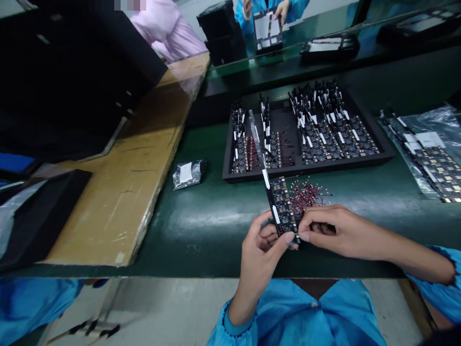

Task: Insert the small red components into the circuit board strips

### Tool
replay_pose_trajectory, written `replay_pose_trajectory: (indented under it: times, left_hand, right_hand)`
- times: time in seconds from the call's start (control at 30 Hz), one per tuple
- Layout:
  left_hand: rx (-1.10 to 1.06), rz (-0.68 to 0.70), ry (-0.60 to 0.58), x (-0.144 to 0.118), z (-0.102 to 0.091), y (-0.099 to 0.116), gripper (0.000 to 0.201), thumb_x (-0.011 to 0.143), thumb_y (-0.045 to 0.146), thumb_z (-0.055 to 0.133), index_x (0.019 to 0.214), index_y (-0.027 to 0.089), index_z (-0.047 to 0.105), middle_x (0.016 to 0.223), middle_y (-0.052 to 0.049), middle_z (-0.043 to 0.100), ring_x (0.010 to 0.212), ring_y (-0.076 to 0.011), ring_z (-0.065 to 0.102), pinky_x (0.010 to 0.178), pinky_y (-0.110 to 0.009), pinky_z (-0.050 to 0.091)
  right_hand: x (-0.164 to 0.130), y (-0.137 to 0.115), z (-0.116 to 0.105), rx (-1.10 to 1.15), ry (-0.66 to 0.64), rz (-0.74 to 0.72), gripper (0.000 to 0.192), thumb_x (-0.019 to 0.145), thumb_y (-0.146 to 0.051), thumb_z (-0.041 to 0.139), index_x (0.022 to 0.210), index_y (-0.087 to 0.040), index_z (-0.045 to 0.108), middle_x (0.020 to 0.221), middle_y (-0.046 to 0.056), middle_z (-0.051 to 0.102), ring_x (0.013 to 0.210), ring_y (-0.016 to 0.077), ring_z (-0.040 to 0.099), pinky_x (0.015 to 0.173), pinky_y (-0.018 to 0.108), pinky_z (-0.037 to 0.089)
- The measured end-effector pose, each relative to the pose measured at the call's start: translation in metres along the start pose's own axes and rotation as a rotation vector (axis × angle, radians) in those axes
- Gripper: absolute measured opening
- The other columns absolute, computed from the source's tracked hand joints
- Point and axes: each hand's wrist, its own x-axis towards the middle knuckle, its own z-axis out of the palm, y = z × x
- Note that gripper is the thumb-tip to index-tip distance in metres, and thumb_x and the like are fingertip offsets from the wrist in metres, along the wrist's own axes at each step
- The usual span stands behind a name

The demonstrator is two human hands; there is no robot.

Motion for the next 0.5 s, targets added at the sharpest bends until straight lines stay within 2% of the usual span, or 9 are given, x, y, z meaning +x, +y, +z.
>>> replay_pose_trajectory:
  times: [0.23, 0.4, 0.5]
  left_hand:
    - [0.006, 0.024, 0.021, -0.002, 0.001, 0.003, 0.048, 0.073, 0.014, 0.085, 0.116, 0.023, 0.066, 0.075, -0.007, 0.083, 0.061, -0.0324, 0.080, 0.061, -0.040, 0.065]
    - [0.007, 0.045, 0.025, -0.003, 0.001, 0.002, 0.047, 0.073, 0.014, 0.085, 0.116, 0.021, 0.065, 0.076, -0.007, 0.083, 0.060, -0.0307, 0.080, 0.060, -0.038, 0.064]
    - [0.007, 0.049, 0.020, -0.002, 0.001, 0.002, 0.046, 0.074, 0.013, 0.084, 0.116, 0.019, 0.065, 0.075, -0.007, 0.083, 0.058, -0.0288, 0.080, 0.061, -0.035, 0.064]
  right_hand:
    - [-0.001, 0.002, 0.002, -0.017, -0.067, 0.123, 0.024, 0.077, -0.061, 0.069, 0.081, -0.037, 0.071, 0.063, -0.003, 0.064, 0.052, 0.0193, 0.055, 0.043, 0.032, 0.039]
    - [-0.001, 0.001, 0.000, 0.068, -0.110, 0.152, 0.021, 0.080, -0.056, 0.070, 0.083, -0.036, 0.071, 0.060, -0.004, 0.064, 0.052, 0.0187, 0.060, 0.045, 0.030, 0.044]
    - [0.000, -0.009, -0.003, 0.087, -0.145, 0.252, 0.021, 0.086, -0.052, 0.068, 0.084, -0.031, 0.072, 0.063, -0.003, 0.066, 0.057, 0.0178, 0.062, 0.050, 0.028, 0.044]
